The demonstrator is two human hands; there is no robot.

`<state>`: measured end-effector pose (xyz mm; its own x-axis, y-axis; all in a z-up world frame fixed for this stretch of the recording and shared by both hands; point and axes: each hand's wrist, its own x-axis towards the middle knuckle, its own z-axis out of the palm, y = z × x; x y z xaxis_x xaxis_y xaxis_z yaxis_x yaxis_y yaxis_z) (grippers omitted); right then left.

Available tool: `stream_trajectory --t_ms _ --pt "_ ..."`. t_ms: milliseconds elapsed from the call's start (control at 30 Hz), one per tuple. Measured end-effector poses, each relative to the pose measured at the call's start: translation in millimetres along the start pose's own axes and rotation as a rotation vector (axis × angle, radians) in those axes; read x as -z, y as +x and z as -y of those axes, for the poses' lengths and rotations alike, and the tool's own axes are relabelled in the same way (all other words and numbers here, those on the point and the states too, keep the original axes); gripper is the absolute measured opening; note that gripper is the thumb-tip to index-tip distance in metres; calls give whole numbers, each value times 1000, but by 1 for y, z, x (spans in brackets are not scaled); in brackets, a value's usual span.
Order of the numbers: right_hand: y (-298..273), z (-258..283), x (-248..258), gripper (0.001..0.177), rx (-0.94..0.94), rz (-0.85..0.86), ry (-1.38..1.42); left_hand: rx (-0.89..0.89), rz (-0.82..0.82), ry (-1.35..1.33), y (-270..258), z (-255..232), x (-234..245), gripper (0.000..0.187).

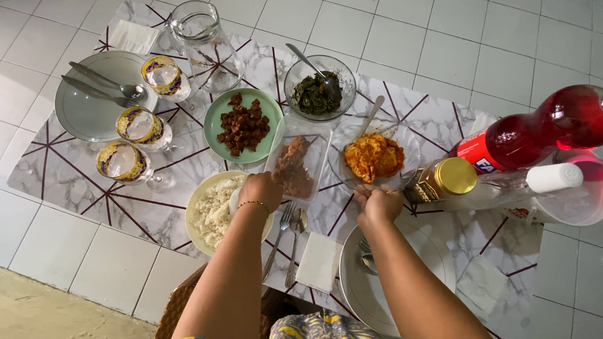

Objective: Setting a dining table with plates, glasses, cutlery, and food containers

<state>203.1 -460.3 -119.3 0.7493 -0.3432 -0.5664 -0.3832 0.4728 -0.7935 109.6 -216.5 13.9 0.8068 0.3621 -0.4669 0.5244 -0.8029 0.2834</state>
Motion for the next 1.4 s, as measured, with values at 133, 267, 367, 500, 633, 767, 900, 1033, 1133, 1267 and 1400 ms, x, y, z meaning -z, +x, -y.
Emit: stream_trajectory --t_ms 133,267,367,500,633,767,900,1033,1133,1267,1400 --pt "-2 8 -11 27 37 -4 -40 -68 -5 102 4 8 -2 39" --pt "27 -4 -11 31 86 -60 -16 -146 -27 181 3 10 3 39" --pt "19 10 -19 33 97 -75 6 -112 -27 108 -8 4 16 42" --pt "20 21 -22 35 84 -87 110 -49 -2 23 -15 -5 21 46" --pt "7 31 -23 34 83 -78 73 -39 -6 -37 3 5 2 51" --pt "-13 43 -21 44 114 -32 33 1 28 -96 22 8 -21 51" --pt "-43 66 -21 47 140 30 40 -70 91 -54 11 -6 -23 50" --pt "-53 72 -23 47 142 40 32 -23 90 -104 4 -19 -25 48" --pt "-60 72 -22 46 121 70 -7 13 101 -180 1 -25 -30 52" --pt "-68 67 -16 42 131 123 -22 157 62 -305 0 -34 -45 59" --pt "-87 63 -11 35 128 173 -97 171 71 -175 -45 -66 -5 52"
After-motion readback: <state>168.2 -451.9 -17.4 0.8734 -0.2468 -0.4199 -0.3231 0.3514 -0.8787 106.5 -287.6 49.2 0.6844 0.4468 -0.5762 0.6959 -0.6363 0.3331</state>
